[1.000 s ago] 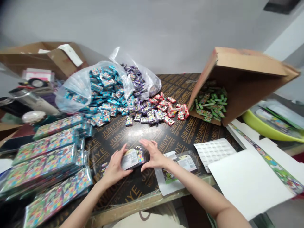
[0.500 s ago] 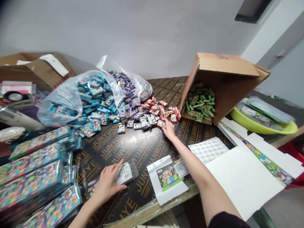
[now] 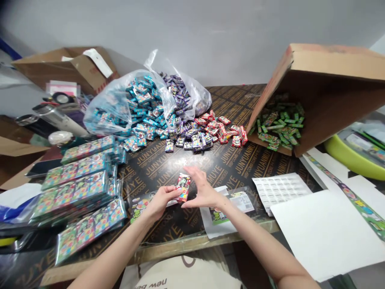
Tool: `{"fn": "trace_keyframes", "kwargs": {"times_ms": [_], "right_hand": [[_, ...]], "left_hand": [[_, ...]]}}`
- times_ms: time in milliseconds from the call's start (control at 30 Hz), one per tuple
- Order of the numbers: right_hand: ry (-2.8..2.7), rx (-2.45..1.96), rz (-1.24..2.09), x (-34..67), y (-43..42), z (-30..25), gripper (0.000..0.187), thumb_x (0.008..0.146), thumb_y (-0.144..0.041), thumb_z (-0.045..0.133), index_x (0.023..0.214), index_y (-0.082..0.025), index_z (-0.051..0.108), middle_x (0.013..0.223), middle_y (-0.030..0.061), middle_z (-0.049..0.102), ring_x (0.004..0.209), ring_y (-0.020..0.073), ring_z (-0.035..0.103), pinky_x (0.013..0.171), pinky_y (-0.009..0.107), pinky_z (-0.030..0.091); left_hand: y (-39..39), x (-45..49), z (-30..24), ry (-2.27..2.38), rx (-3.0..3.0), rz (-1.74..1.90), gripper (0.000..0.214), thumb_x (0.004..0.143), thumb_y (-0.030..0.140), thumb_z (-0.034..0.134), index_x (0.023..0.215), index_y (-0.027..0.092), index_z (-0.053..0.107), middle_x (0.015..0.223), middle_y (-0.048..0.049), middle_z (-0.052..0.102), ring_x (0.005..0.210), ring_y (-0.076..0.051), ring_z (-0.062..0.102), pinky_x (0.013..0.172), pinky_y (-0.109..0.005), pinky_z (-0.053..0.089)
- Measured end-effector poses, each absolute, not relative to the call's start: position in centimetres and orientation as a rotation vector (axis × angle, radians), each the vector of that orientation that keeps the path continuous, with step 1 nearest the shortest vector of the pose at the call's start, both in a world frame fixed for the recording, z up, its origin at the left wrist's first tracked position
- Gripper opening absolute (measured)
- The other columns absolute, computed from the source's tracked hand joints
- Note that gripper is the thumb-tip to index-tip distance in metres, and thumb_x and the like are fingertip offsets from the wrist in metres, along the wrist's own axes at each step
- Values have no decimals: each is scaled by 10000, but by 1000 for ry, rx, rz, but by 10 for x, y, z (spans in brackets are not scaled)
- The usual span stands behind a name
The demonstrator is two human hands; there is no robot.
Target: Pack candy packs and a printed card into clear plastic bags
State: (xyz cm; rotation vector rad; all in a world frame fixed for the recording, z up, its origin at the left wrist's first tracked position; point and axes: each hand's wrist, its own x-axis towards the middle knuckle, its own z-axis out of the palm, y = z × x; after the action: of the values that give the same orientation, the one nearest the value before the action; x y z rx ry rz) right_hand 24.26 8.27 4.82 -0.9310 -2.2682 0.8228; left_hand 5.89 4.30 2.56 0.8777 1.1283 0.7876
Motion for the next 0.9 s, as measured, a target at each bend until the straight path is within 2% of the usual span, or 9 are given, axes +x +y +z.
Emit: {"fn": "trace_keyframes", "kwargs": {"times_ms": [133,233,333,467,567,667,767,833,900], "right_hand": [[-2241,-938,725,232,80,37,817,588,-259,648,1313,-223,273,1228,87,448,1113,262,420,964,409,287],[-2269,-972,706,234,85,26,823,588,-252,656,1313,-218,268,1224,94,455,1088,267,433,942,408,299],[-2403,-925,762,236,89,12,842,593,-268,686,1321,-216,267,1213,98,482,1086,271,443,932,418,297],[-2459,-816,893,232,88,5,880,596,-263,703,1340,-200,239,1278,107,438,1135,253,430,964,395,284],[-2463,-696,1048,229,88,7,955,597,-324,719,1366,-194,167,1367,118,335,1208,239,379,993,362,283],[-2379,-839,964,229,85,7,1061,576,-463,721,1384,-204,83,1408,137,265,1273,260,295,1058,437,135],[-2246,-1061,838,228,76,5,891,714,-526,583,1386,-257,65,1321,106,428,1234,233,367,1054,488,-8],[-2297,-1009,887,232,76,3,712,815,-498,464,1382,-294,86,1194,52,560,1216,200,396,1048,493,-10],[-2309,-1024,844,247,90,3,594,850,-475,411,1365,-322,159,1188,30,566,1238,192,363,1042,498,19]], "left_hand": [[39,37,20,1239,1207,788,447,737,458,547,1008,109,620,925,-107,661,826,-202,593,813,-350,419],[35,14,10,1498,1760,687,791,570,456,685,1268,195,419,1204,-116,525,1100,-282,457,973,-465,274],[29,0,-2,1605,2105,467,1008,486,364,725,1357,213,242,1185,-103,513,1108,-287,436,1008,-504,190],[26,-1,-7,1587,2180,472,1041,549,313,668,1388,202,62,1206,-97,497,1093,-257,461,1017,-487,197],[26,1,-2,1492,2206,506,1042,561,308,655,1387,213,26,1244,-93,477,1111,-253,459,1028,-489,191],[29,1,2,1519,2201,554,1008,585,341,650,1386,190,57,1208,-96,506,1105,-261,468,1009,-470,251],[37,2,-1,1634,2170,622,963,625,398,626,1384,175,76,1140,-97,543,1049,-267,509,933,-438,355],[44,3,-7,1665,2184,606,949,632,427,615,1382,177,90,1115,-94,557,1017,-270,531,894,-427,391],[49,4,-17,1659,2229,567,933,635,435,606,1379,169,110,1089,-98,569,985,-268,550,863,-413,417]]}}
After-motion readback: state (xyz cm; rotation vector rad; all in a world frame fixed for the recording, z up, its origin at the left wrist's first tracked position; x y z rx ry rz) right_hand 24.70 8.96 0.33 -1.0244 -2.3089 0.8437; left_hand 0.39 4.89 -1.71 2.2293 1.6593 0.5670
